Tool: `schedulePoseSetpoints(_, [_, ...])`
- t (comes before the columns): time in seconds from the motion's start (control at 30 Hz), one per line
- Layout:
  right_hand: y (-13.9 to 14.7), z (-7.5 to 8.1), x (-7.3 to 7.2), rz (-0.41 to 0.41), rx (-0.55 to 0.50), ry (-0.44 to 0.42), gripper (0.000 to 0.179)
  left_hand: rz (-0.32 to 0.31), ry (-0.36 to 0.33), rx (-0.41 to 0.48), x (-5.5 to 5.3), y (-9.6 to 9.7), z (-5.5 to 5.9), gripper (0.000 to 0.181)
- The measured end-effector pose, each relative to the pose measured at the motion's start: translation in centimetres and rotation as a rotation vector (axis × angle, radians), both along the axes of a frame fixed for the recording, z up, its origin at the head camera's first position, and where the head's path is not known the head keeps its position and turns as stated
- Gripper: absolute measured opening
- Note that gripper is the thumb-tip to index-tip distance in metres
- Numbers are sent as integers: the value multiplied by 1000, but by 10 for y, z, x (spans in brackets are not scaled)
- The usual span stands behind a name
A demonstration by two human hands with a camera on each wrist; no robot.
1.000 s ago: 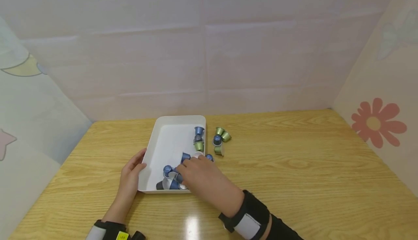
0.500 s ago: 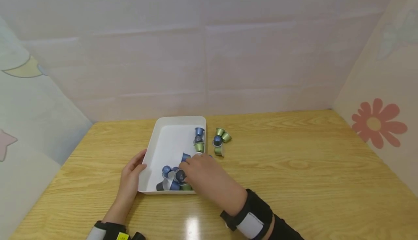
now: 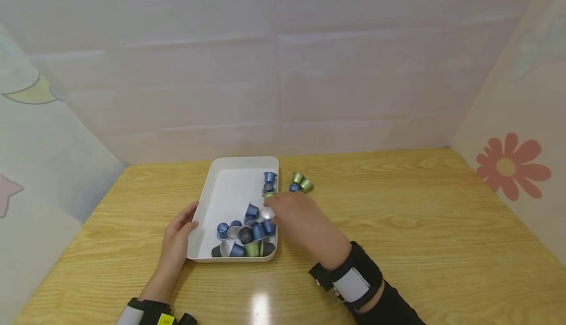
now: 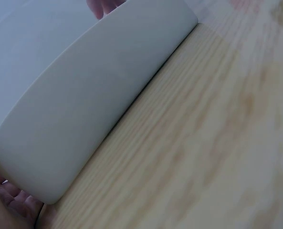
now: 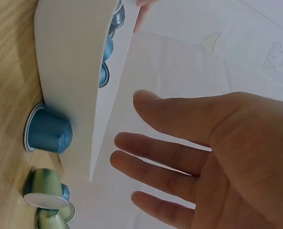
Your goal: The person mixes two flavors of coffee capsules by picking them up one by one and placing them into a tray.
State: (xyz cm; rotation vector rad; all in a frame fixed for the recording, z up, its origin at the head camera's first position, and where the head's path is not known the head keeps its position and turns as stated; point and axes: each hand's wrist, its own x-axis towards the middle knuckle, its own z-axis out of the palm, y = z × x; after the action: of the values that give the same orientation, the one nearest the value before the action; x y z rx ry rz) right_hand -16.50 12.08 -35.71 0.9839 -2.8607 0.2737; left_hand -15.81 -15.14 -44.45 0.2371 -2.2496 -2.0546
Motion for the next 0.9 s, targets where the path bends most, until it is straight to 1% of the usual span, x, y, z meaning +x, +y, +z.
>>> schedulePoseSetpoints(0.33, [11,1,-7,-89,-9,-115,39,-4,2,10,-2,1,0,44])
schedulePoseSetpoints(0.4, [13,0,-9,-98,-10,-124,40,-4,0,10,-2,1,0,44])
schedulePoseSetpoints(0.47, [15,-1,-10,-100,-3,-113,39,-2,-1,11,-2,1,0,44])
schedulePoseSetpoints(0.6, [18,-5,-11,-87,16,-54,34,-3,-3,12,-1,1,-1,44])
schedulePoseSetpoints(0.67, [19,-7,-12,-85,26,-45,33,-4,-1,11,-1,1,-1,44])
schedulePoseSetpoints(0.77, [18,-9,-13,-102,33,-70,32,-5,3,10,-1,2,-1,44])
schedulePoseSetpoints(0.9, [17,-13,-13,-142,50,-124,30,-4,-3,9,-1,2,-1,44])
